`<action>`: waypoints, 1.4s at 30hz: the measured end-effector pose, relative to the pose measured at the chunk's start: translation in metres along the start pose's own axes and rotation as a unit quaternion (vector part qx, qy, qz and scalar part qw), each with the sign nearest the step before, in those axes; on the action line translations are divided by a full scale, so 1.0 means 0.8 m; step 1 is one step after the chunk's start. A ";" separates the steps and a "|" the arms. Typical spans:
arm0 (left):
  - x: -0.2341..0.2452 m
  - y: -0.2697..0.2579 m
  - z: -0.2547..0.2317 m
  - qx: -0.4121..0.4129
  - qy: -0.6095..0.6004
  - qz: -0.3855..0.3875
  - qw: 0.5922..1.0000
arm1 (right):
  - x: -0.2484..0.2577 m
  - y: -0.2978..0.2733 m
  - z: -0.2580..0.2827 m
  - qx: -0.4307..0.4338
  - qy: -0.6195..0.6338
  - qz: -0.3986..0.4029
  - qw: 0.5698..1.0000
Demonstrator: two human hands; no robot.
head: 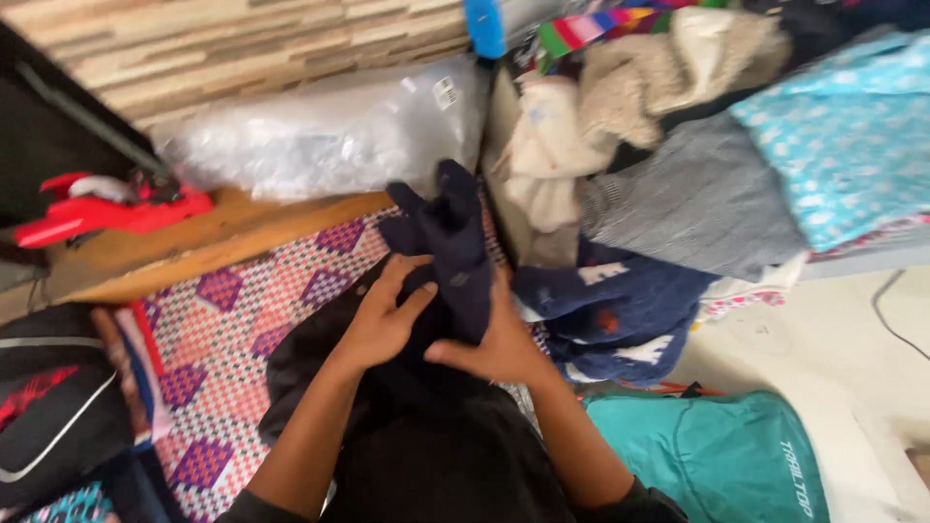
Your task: A person carefully folds a black long-sleeved garment on a patterned mat in a stockroom environment.
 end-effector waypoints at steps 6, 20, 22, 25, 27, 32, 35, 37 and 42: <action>-0.050 0.055 -0.104 -0.228 0.085 0.098 0.965 | 0.084 0.012 0.091 0.131 -0.180 -0.177 0.959; -0.344 0.349 -0.350 -0.478 -0.012 0.180 0.859 | 0.443 0.050 0.149 0.013 -0.435 -0.600 0.671; -0.381 0.390 -0.332 -0.490 0.095 0.213 0.840 | 0.441 0.040 0.139 -0.038 -0.438 -0.589 0.678; -0.437 0.469 -0.274 -0.443 0.199 0.276 0.830 | 0.443 0.036 0.128 -0.038 -0.430 -0.527 0.732; -0.462 0.512 -0.224 -0.342 0.228 0.326 0.851 | 0.452 0.050 0.082 -0.181 -0.487 -0.467 0.716; -0.453 0.494 -0.220 -0.302 0.230 0.339 0.861 | 0.476 0.061 0.060 -0.255 -0.458 -0.466 0.712; -0.432 0.451 -0.231 -0.287 0.229 0.338 0.867 | 0.471 0.054 0.069 -0.277 -0.427 -0.456 0.730; -0.409 0.411 -0.240 -0.281 0.233 0.335 0.869 | 0.460 0.050 0.085 -0.285 -0.406 -0.440 0.748; -0.333 0.314 -0.235 -0.354 0.195 0.315 0.858 | 0.417 0.028 0.073 -0.100 -0.495 -0.475 0.720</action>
Point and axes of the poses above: each hand's wrist, its own y-axis towards the middle knuckle, its own x-axis out of the back of the hand, z = x × y, the point moved 3 cm from there along y, towards the middle knuckle, and after that the axes turned 9 degrees about z, right-handed, at the moved point
